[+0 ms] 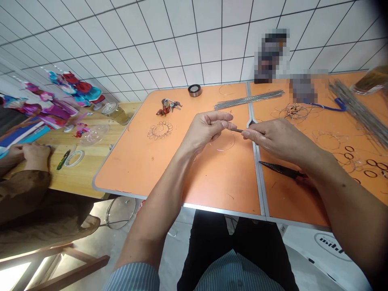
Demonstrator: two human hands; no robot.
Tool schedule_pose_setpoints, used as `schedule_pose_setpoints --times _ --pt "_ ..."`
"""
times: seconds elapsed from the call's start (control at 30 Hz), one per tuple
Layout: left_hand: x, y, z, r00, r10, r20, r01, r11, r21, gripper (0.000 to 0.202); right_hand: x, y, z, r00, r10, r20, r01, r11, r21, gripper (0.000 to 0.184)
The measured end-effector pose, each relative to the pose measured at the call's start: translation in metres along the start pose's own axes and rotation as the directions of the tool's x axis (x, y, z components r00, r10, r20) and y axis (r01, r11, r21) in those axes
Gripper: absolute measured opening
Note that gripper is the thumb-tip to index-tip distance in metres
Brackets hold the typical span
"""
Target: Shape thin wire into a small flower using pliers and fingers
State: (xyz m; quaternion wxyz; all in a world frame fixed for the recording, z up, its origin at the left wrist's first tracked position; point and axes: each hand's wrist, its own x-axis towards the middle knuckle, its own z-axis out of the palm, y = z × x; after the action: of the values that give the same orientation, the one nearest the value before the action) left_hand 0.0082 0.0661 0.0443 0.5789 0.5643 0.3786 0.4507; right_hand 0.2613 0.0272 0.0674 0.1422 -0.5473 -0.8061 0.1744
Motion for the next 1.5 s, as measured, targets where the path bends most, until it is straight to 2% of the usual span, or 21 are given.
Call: schedule_pose_setpoints --times 0.43,0.77,0.87,1.0,1.2,1.5 --pt "0.001 -0.001 0.0 1.0 0.025 -0.001 -0.025 1.0 0.013 0.031 -0.001 0.001 -0.001 0.997 0.066 0.034 -0.069 0.991 0.111 0.054" --pt "0.002 -0.002 0.002 0.998 0.056 -0.013 -0.056 0.998 0.015 0.034 0.0 -0.011 -0.008 0.99 0.12 0.072 -0.132 0.968 0.214 0.055" --pt "0.002 -0.003 0.002 0.998 0.069 -0.002 -0.069 0.998 -0.006 0.036 -0.001 -0.013 -0.01 0.983 0.14 0.115 -0.167 0.945 0.28 0.056" --pt "0.002 -0.004 0.003 0.996 0.086 0.013 -0.085 0.996 -0.031 0.033 -0.003 -0.013 -0.011 0.977 0.126 0.171 -0.186 0.899 0.397 0.067" --pt "0.002 -0.005 0.004 0.997 0.061 -0.036 -0.062 0.998 -0.029 0.029 -0.002 -0.01 -0.006 0.981 0.106 0.164 -0.175 0.852 0.494 0.081" --pt "0.003 -0.006 0.004 0.997 0.059 -0.048 -0.061 0.998 -0.03 0.03 -0.001 -0.006 -0.004 0.983 0.082 0.166 -0.152 0.869 0.471 0.076"
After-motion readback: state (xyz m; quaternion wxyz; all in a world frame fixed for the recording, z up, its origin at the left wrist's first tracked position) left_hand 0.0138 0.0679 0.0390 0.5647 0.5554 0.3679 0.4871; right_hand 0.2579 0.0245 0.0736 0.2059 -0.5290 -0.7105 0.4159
